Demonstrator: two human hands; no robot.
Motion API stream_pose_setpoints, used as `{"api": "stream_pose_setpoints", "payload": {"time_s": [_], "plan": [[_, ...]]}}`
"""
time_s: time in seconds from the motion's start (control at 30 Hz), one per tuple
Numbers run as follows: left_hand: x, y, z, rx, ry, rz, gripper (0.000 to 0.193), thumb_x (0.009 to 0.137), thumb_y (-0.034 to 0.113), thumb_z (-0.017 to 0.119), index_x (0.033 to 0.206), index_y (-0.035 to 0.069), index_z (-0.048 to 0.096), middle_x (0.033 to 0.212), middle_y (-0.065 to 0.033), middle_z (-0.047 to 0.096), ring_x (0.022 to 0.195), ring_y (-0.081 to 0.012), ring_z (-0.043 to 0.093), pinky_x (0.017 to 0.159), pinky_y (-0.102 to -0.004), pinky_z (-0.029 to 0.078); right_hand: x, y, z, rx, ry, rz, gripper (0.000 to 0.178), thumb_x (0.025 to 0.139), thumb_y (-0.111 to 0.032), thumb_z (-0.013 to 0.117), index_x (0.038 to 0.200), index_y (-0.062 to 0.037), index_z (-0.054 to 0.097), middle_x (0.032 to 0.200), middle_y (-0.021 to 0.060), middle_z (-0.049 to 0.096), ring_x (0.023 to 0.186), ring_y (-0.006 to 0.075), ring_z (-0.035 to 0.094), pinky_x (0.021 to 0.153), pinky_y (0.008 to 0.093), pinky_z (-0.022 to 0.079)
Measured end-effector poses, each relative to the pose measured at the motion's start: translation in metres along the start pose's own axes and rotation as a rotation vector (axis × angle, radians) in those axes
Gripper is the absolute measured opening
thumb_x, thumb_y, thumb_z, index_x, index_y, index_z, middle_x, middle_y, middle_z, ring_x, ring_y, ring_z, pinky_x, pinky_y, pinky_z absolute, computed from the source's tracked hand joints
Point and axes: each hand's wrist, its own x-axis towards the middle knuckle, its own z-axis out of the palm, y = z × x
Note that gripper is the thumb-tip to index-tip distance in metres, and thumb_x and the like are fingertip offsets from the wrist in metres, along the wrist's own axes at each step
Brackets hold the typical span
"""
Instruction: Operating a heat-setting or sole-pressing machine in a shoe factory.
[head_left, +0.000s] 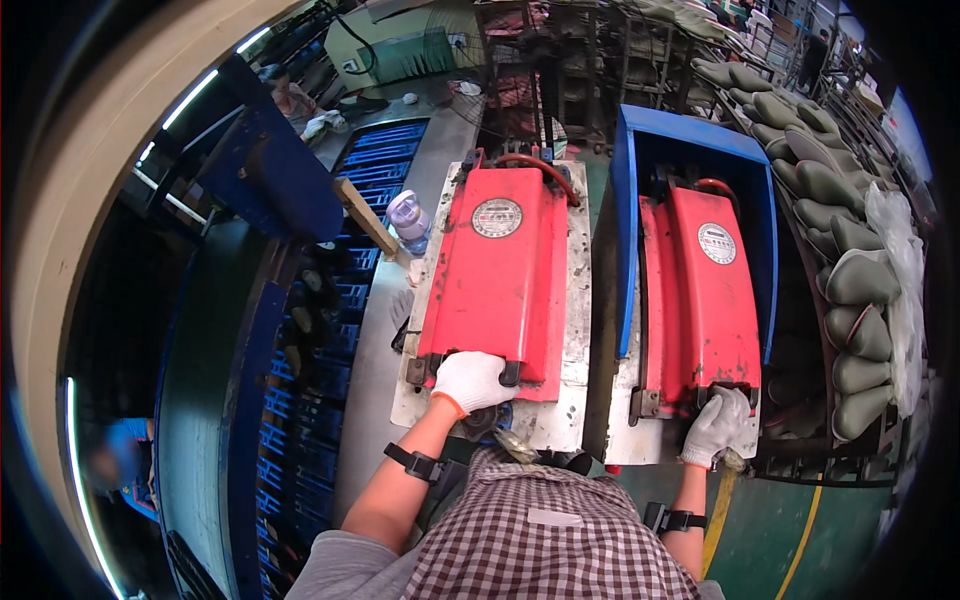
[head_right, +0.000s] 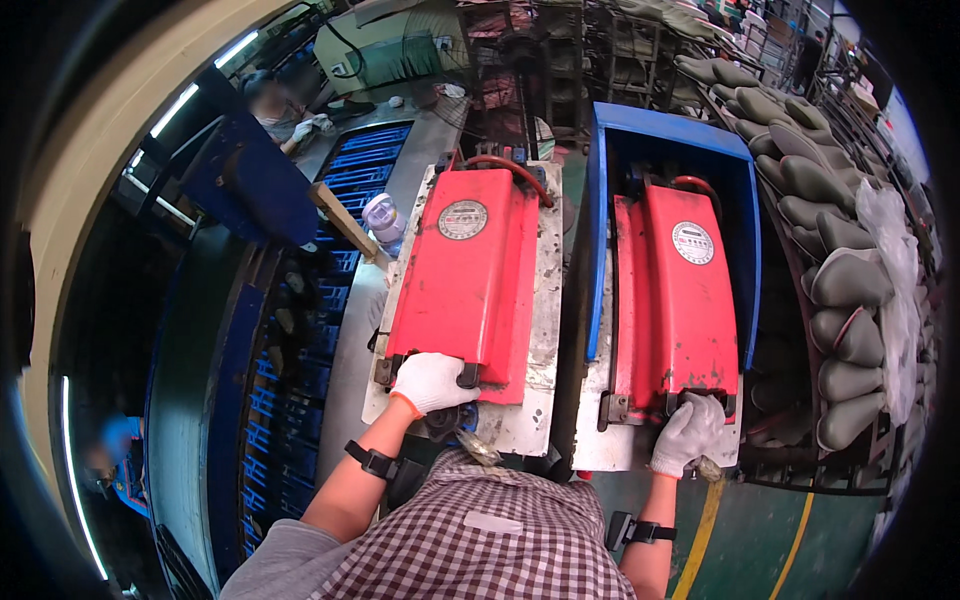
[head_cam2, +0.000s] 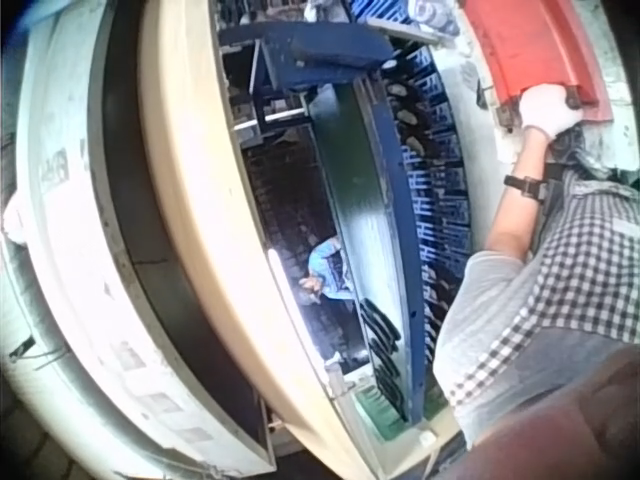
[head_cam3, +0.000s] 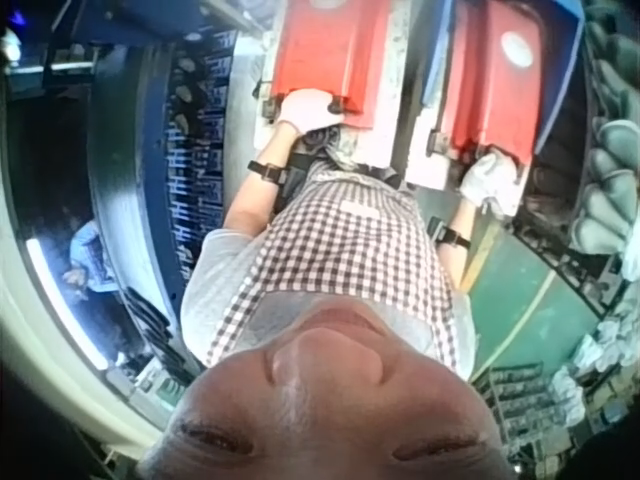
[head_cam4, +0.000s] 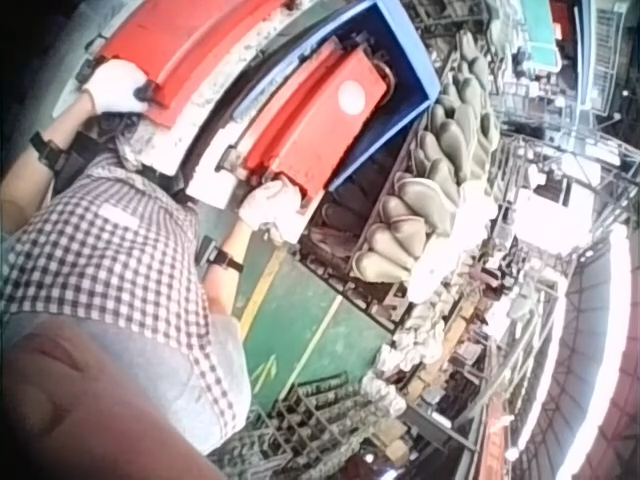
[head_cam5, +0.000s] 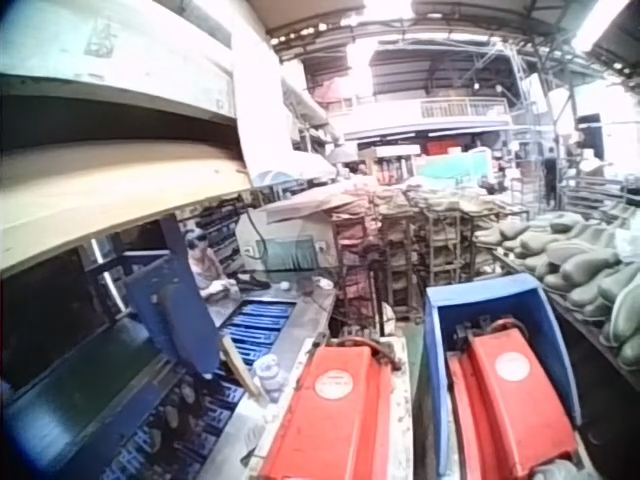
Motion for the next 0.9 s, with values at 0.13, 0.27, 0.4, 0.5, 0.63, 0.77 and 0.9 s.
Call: {"api": "stream_pose_setpoints", "payload": {"time_s": [0.13,0.27,0.4,0.5,0.63,0.77,0.9], "plan": [[0.0001,0.0006,-0.0007,0.009,-0.004,-0.004,0.057,0.076,0.063,0.076,0.087,0.007,0.076,0.085,-0.0178,0.074,0.081,-0.0365,0.074,0.072,-0.0481,0.058,0.0013,-0.0038,-0.0011,0.02,-0.007,0.015,0.021,0.094,-0.018,0.058,0.102,-0.0035,0.071,0.105,0.0176,0.068,0.112,0.0404,0.061,0.101,0.0537,0.045],[0.0011,-0.0002,0.0016,0.007,0.01,0.002,0.057,0.076,0.063,0.076,0.086,0.007,0.076,0.084,-0.018,0.074,0.082,-0.0369,0.074,0.073,-0.0481,0.058,0.0012,-0.0034,-0.0021,0.013,-0.021,0.011,0.021,0.094,-0.018,0.057,0.102,-0.0037,0.071,0.106,0.0164,0.068,0.113,0.0401,0.06,0.102,0.0536,0.044],[0.0002,0.0006,0.0007,0.006,0.009,-0.003,0.057,0.075,0.063,0.076,0.085,0.007,0.076,0.084,-0.0179,0.074,0.082,-0.0372,0.074,0.073,-0.0483,0.058,0.0009,-0.0041,-0.0011,-0.001,-0.019,0.018,0.021,0.095,-0.018,0.057,0.102,-0.0036,0.071,0.107,0.0158,0.068,0.114,0.0397,0.059,0.103,0.0537,0.044],[0.0009,0.0004,0.0015,0.0,0.007,-0.004,0.057,0.075,0.063,0.076,0.085,0.007,0.076,0.084,-0.0179,0.074,0.082,-0.0372,0.074,0.073,-0.048,0.058,0.0009,-0.0048,-0.0018,0.013,-0.017,0.026,0.021,0.095,-0.019,0.057,0.102,-0.0036,0.07,0.106,0.0157,0.068,0.115,0.0396,0.059,0.103,0.0539,0.043],[0.0015,0.0006,0.0017,0.003,0.01,-0.006,0.057,0.074,0.063,0.077,0.085,0.007,0.076,0.083,-0.0177,0.074,0.081,-0.0367,0.074,0.072,-0.0475,0.058,0.0006,-0.0038,-0.0005,-0.007,-0.004,0.01,0.021,0.095,-0.018,0.057,0.101,-0.0036,0.07,0.106,0.0152,0.068,0.114,0.0396,0.059,0.104,0.054,0.043],[0.001,0.0004,0.0014,0.0,0.015,-0.004,0.057,0.074,0.062,0.077,0.084,0.007,0.076,0.082,-0.0175,0.073,0.08,-0.0366,0.074,0.071,-0.0474,0.058,0.0008,-0.0035,0.0002,-0.01,0.002,0.002,0.02,0.095,-0.018,0.057,0.101,-0.0037,0.071,0.106,0.0143,0.068,0.114,0.0392,0.06,0.104,0.0535,0.042],[0.0017,0.0005,0.0014,0.003,0.022,0.007,0.056,0.075,0.062,0.077,0.083,0.007,0.076,0.081,-0.0172,0.073,0.079,-0.0365,0.074,0.071,-0.0474,0.058,-0.0008,-0.0032,0.0005,-0.018,0.0,0.017,0.019,0.094,-0.017,0.058,0.101,-0.0041,0.071,0.106,0.0139,0.069,0.114,0.0389,0.06,0.104,0.0532,0.042]]}}
